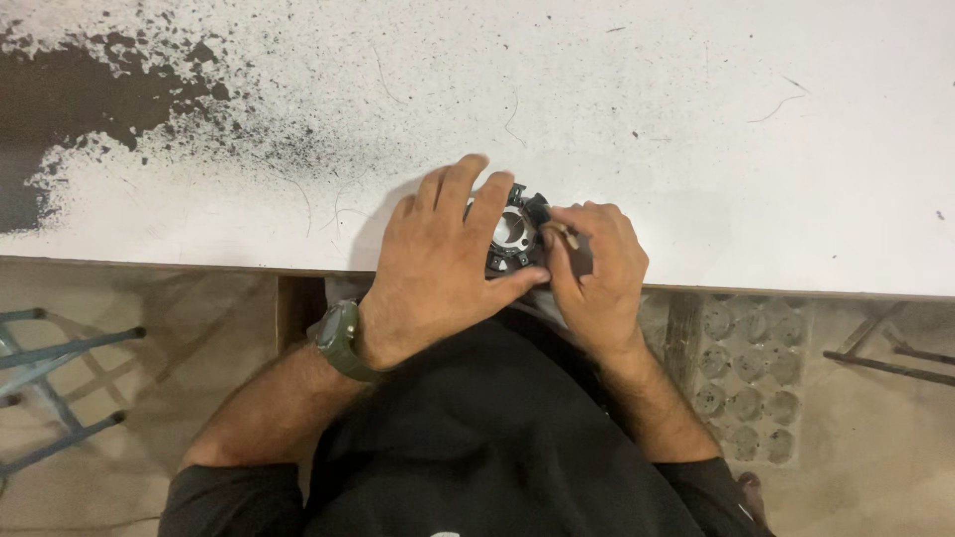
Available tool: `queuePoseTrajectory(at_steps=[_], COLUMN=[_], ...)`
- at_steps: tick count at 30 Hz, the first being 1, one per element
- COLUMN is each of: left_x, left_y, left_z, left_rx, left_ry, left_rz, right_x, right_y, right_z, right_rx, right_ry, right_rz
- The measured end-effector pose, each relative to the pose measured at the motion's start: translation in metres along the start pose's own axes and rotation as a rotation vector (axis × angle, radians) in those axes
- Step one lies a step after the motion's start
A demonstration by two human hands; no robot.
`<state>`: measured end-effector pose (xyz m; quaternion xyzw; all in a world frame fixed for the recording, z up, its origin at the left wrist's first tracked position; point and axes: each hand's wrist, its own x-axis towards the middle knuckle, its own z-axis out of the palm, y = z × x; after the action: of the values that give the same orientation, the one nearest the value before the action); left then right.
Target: The person sits at a workbench and repeatedly fits small black cylindrical components into circular housings, pressing each one into place by hand and using a small stick to seat them. Finished housings are set aside on the table as more components are assembled one at a time.
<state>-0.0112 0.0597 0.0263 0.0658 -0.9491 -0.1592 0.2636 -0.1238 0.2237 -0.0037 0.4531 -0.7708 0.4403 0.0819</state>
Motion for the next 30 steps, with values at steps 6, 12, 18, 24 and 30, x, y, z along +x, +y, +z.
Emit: queuePoseTrajectory(at_steps=[6,12,18,24,30], left_x=[0.01,0.003,0.01,0.001,0.001], left_y=[-0.014,-0.02,-0.008,-0.006,-0.008], left_z=[0.024,0.014,0.013,0.019,0.017], left_rx=[-0.198,-0.107,-0.252,-0.33,-0.296], left_ry=[-0.11,0.08,-0.047,0.016,0.051], left_rz=[-0.09,-0.107,-0.038,-0.075,-0.05], right_x=[0.003,-0.001,-0.005,-0.005,-0.001], right_y=[-0.003,-0.001,0.002,0.003,-0.005], right_z=[0.001,0.003,0.003,0.003,0.004], right_rx=[-0.02,-0.029,-0.006,-0.042,-0.11], right_ry=[-0.015,-0.017,0.054,0.005,0.01], right_rz=[0.008,0.012,-0.1,-0.167,-0.158])
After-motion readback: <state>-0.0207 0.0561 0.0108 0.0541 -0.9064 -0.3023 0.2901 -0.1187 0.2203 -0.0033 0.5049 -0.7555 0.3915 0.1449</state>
